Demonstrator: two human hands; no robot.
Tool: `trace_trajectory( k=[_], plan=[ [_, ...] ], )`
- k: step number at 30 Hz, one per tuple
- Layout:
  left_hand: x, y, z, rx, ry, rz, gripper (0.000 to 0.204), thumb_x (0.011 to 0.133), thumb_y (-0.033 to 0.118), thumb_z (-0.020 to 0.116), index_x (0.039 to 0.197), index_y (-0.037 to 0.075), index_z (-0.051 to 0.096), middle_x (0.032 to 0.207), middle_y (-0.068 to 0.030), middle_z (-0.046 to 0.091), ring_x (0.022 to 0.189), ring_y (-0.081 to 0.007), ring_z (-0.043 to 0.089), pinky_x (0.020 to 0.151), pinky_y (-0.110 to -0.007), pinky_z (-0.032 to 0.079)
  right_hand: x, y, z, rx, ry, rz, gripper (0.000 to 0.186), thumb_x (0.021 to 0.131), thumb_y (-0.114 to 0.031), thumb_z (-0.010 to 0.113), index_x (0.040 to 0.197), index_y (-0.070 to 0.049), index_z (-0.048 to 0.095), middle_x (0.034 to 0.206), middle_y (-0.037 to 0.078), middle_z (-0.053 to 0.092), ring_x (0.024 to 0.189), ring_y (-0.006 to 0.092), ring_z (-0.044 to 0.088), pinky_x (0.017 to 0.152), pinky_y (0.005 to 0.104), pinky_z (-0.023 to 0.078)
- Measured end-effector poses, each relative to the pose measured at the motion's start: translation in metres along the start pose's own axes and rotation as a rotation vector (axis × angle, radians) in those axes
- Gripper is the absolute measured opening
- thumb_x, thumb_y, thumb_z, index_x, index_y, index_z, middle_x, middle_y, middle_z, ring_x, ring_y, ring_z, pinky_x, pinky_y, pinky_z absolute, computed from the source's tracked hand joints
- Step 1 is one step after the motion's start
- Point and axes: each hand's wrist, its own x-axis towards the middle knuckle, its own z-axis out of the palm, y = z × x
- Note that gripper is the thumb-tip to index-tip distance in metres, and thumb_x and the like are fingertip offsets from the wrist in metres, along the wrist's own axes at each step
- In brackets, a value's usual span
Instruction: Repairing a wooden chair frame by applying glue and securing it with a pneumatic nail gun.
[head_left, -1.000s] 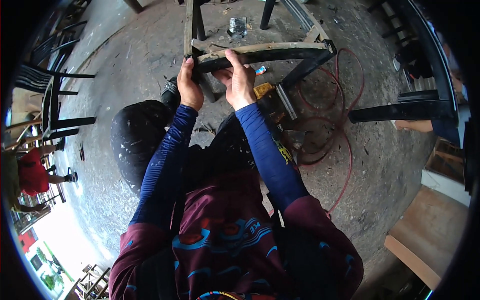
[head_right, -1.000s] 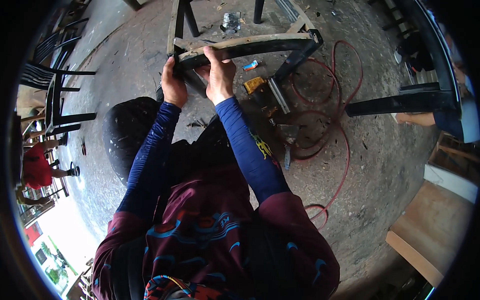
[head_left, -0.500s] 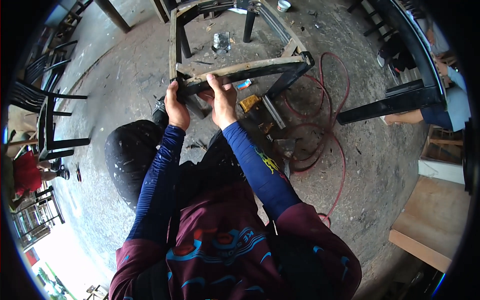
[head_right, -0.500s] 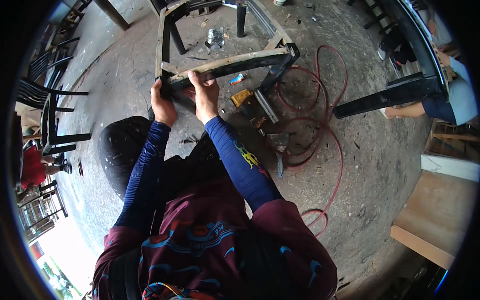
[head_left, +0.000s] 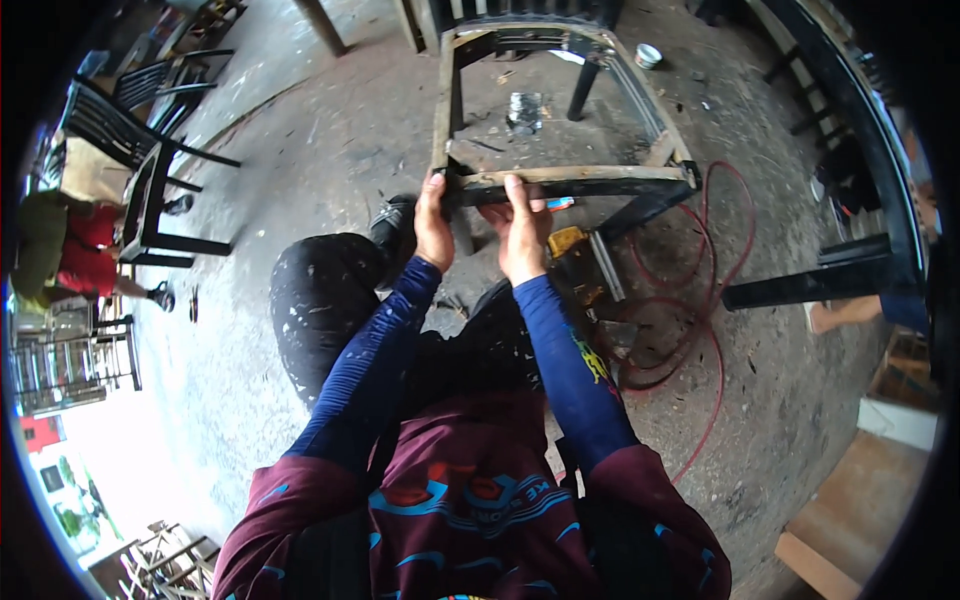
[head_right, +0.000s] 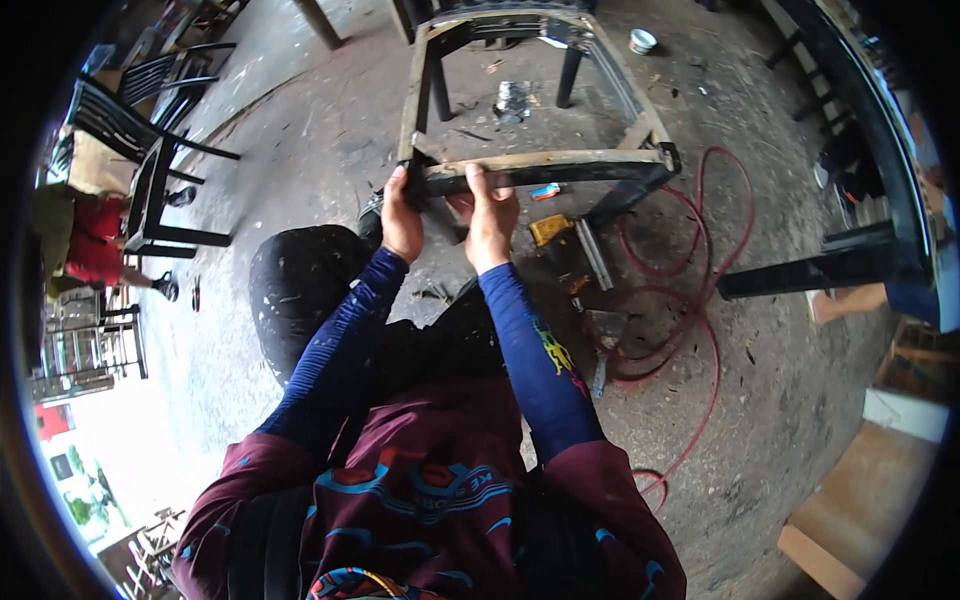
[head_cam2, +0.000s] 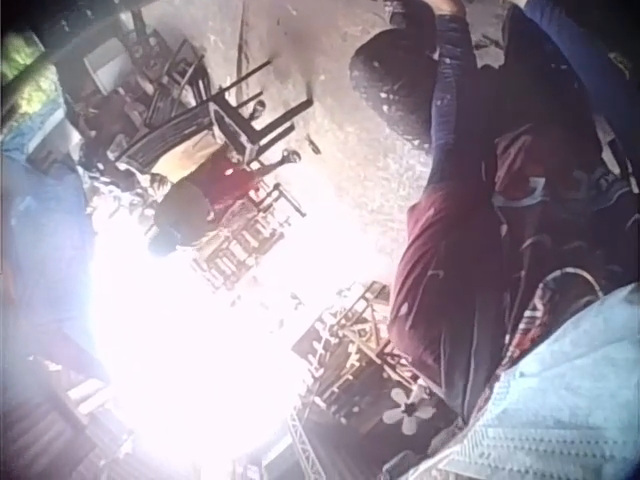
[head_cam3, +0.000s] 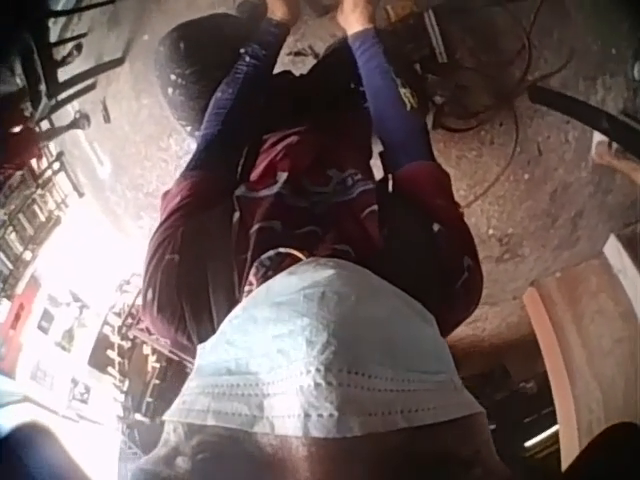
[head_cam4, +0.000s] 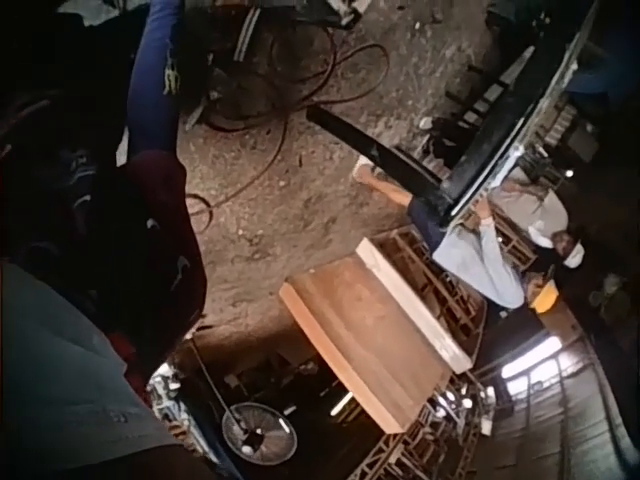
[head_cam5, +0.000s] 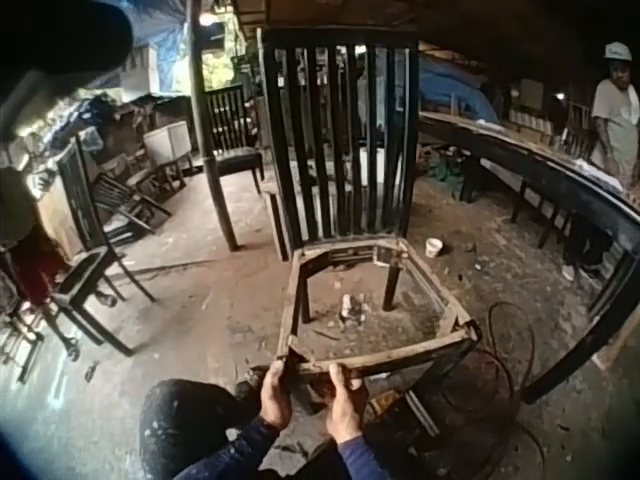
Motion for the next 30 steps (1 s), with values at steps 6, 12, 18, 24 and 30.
trace_trajectory(
  k=[6,12,18,24,30],
  plan=[
    [0.001,0.001,-0.002,0.078,-0.022,-0.07,0.073,0.101,0.043,0.05,0.152,-0.005,0.03,0.148,-0.0108,0.044,0.138,-0.0182,0.038,0.116,-0.03,0.022,0.001,0.003,0.0,0.014,0.023,-0.011,0.024,0.09,-0.025,0.074,0.101,-0.013,0.057,0.099,0.006,0.067,0.087,0.0207,0.068,0.075,0.0381,0.06],
    [0.006,-0.005,-0.01,0.07,-0.061,-0.056,0.076,0.099,0.042,0.05,0.153,-0.006,0.027,0.152,-0.0134,0.039,0.143,-0.0204,0.032,0.118,-0.031,0.018,0.0,0.004,0.0,0.03,-0.006,-0.02,0.028,0.091,-0.028,0.072,0.105,-0.009,0.058,0.098,0.003,0.064,0.081,0.0163,0.066,0.072,0.033,0.058],
    [0.008,-0.008,-0.014,0.085,-0.086,-0.04,0.076,0.098,0.043,0.049,0.153,-0.005,0.027,0.153,-0.0142,0.039,0.144,-0.0221,0.031,0.119,-0.033,0.015,0.0,0.005,0.002,0.018,0.01,-0.022,0.025,0.092,-0.027,0.072,0.103,-0.009,0.058,0.095,0.002,0.061,0.08,0.0153,0.065,0.071,0.0347,0.059],
    [0.001,0.002,-0.004,0.132,-0.092,-0.042,0.077,0.099,0.044,0.047,0.154,-0.005,0.025,0.151,-0.0146,0.041,0.141,-0.0225,0.035,0.117,-0.032,0.02,-0.002,0.002,0.004,0.029,0.016,-0.033,0.023,0.092,-0.025,0.072,0.101,-0.01,0.058,0.095,0.001,0.06,0.081,0.0143,0.064,0.073,0.0353,0.06],
    [0.001,0.003,-0.001,0.151,-0.029,-0.048,0.074,0.099,0.043,0.048,0.153,-0.003,0.03,0.145,-0.0129,0.048,0.135,-0.0208,0.042,0.115,-0.032,0.024,0.003,0.008,-0.001,-0.028,0.036,-0.008,0.028,0.094,-0.028,0.068,0.114,-0.012,0.057,0.105,0.004,0.065,0.088,0.0174,0.068,0.076,0.0349,0.059]
  ],
)
